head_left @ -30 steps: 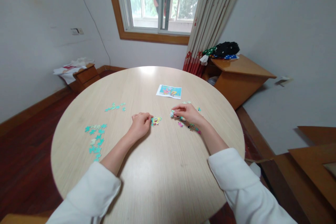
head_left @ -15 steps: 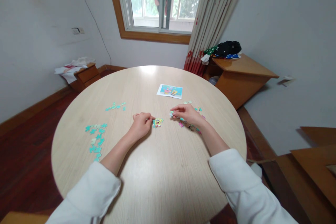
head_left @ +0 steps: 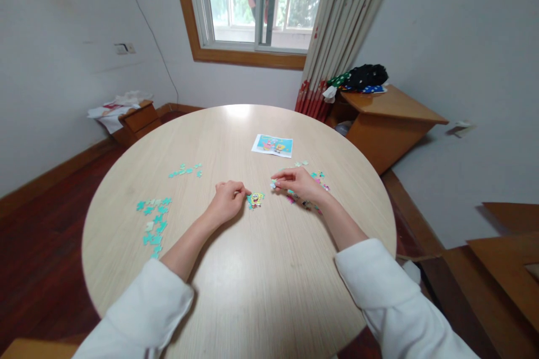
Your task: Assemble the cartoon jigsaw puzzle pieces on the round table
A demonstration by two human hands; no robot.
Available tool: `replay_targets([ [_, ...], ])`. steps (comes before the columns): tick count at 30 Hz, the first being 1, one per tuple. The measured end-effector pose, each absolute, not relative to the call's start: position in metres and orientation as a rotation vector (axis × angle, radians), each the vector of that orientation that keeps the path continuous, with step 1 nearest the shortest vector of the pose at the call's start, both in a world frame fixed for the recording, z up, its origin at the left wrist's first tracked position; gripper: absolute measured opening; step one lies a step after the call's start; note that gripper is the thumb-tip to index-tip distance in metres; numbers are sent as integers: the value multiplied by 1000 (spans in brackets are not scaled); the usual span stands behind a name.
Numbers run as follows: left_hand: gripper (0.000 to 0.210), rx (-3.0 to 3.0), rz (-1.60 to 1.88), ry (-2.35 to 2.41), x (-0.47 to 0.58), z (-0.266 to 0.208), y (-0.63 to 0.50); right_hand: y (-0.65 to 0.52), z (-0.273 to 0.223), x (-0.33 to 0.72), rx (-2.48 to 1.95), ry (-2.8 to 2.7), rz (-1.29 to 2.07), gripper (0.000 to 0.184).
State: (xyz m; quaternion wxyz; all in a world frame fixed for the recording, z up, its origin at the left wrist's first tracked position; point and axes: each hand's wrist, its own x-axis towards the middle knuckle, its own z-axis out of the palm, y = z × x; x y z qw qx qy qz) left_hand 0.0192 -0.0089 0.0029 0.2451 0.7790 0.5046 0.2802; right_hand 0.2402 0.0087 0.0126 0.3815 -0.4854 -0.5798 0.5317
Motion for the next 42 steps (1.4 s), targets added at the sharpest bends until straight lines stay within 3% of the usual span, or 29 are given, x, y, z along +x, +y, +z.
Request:
replay_targets([
  [42,22,2153,723,1150,19,-6,-9,4,13,238,-1249,-1505,1390,21],
])
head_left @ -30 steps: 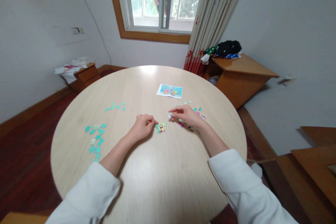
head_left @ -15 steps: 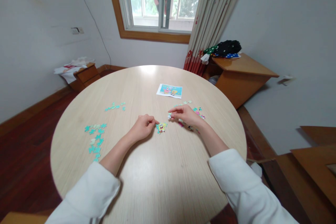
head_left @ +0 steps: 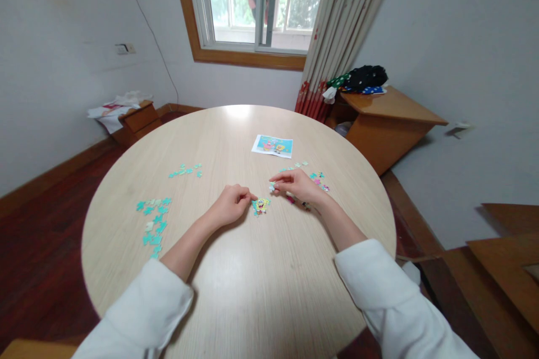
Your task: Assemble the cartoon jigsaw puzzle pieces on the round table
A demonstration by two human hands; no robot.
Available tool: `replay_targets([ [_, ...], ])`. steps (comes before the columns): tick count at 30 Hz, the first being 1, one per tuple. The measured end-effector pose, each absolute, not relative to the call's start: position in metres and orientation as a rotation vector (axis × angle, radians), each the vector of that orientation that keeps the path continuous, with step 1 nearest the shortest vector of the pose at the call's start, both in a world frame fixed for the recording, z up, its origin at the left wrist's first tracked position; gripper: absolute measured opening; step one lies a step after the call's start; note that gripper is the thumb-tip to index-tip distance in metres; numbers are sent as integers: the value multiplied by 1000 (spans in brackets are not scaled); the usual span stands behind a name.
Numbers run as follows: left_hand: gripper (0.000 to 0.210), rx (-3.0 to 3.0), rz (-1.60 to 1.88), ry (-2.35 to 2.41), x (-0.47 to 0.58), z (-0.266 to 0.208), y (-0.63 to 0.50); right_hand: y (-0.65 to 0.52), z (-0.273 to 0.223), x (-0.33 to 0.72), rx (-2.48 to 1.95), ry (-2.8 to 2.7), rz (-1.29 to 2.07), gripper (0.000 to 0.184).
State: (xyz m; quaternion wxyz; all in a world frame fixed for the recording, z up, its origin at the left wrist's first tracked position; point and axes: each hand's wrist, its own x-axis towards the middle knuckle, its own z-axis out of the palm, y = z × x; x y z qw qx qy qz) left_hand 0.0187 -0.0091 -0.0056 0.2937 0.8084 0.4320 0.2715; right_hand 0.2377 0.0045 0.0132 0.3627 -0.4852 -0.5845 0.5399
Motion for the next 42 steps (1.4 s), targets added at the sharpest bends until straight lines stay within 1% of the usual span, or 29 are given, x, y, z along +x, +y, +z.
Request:
replay_targets([
  [6,21,2153,727,1139,18,-7,-8,4,13,238,-1244,-1505,1388,20],
  [16,22,2145,712,1137,18,-7,-8,4,12,237,-1248,-1490,1399,24],
  [29,24,2175,693,1152,18,-3,-9,3,15,237,-1270,-1518,1373,18],
  [42,24,2171,692,1146,18,-4,-9,5,13,238,-1266,-1522,1371,20],
])
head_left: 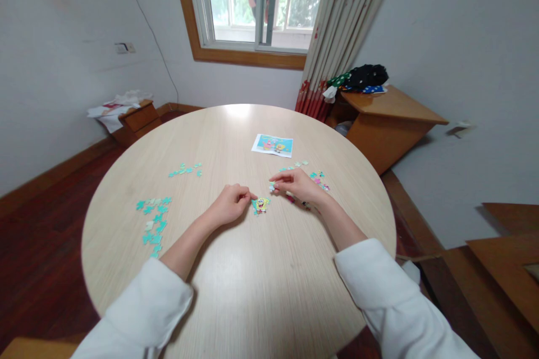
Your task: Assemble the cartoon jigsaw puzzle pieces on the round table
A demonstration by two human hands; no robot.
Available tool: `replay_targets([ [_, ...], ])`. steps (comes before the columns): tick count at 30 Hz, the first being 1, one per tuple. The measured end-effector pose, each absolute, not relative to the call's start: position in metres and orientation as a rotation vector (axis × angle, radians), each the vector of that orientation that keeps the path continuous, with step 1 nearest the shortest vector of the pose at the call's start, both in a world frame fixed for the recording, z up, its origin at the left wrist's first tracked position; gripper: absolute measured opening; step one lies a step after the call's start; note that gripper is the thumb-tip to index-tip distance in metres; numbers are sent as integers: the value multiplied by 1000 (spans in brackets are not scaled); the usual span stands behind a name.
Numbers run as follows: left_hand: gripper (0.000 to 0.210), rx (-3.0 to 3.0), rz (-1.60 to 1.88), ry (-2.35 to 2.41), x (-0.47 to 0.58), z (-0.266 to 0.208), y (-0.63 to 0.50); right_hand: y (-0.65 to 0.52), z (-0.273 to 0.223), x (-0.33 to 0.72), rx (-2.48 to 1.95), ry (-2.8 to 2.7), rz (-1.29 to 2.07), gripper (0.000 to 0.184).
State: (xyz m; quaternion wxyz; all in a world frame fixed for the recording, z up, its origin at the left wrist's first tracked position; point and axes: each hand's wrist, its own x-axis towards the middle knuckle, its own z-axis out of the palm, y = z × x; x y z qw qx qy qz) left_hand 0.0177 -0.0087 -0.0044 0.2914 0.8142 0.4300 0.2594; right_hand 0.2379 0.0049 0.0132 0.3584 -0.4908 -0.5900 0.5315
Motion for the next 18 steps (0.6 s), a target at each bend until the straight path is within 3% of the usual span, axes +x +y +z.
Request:
replay_targets([
  [18,23,2195,750,1185,19,-5,-9,6,11,239,-1246,-1525,1384,23],
])
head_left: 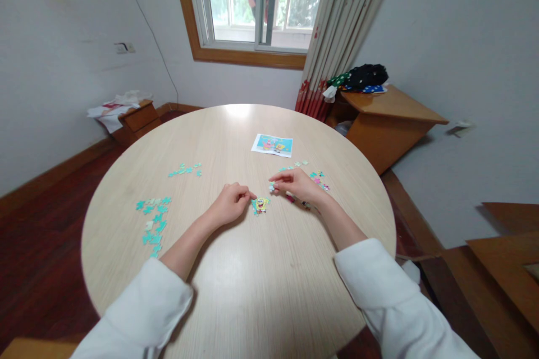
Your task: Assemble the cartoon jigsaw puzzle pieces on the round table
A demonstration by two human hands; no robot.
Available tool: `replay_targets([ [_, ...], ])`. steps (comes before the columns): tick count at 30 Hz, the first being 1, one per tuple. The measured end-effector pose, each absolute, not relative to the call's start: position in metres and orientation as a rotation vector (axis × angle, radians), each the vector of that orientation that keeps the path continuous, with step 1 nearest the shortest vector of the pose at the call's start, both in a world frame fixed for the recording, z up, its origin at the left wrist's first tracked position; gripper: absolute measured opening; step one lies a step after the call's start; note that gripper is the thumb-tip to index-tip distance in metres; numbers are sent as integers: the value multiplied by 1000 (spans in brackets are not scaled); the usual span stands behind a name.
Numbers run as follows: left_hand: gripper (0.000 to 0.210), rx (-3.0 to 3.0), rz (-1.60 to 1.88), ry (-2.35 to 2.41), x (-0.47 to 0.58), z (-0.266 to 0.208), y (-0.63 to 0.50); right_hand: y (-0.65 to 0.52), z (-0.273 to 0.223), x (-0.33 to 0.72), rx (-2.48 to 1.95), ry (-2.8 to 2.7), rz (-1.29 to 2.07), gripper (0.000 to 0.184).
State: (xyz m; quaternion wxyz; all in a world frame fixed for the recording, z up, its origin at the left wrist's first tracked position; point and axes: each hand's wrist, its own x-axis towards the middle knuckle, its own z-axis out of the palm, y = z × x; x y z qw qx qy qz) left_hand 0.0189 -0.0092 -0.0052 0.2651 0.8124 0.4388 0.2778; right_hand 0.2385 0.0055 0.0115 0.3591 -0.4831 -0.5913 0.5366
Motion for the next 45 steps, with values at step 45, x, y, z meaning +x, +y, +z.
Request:
replay_targets([
  [45,14,2095,898,1384,19,-7,-4,0,10,228,-1221,-1505,1424,14],
])
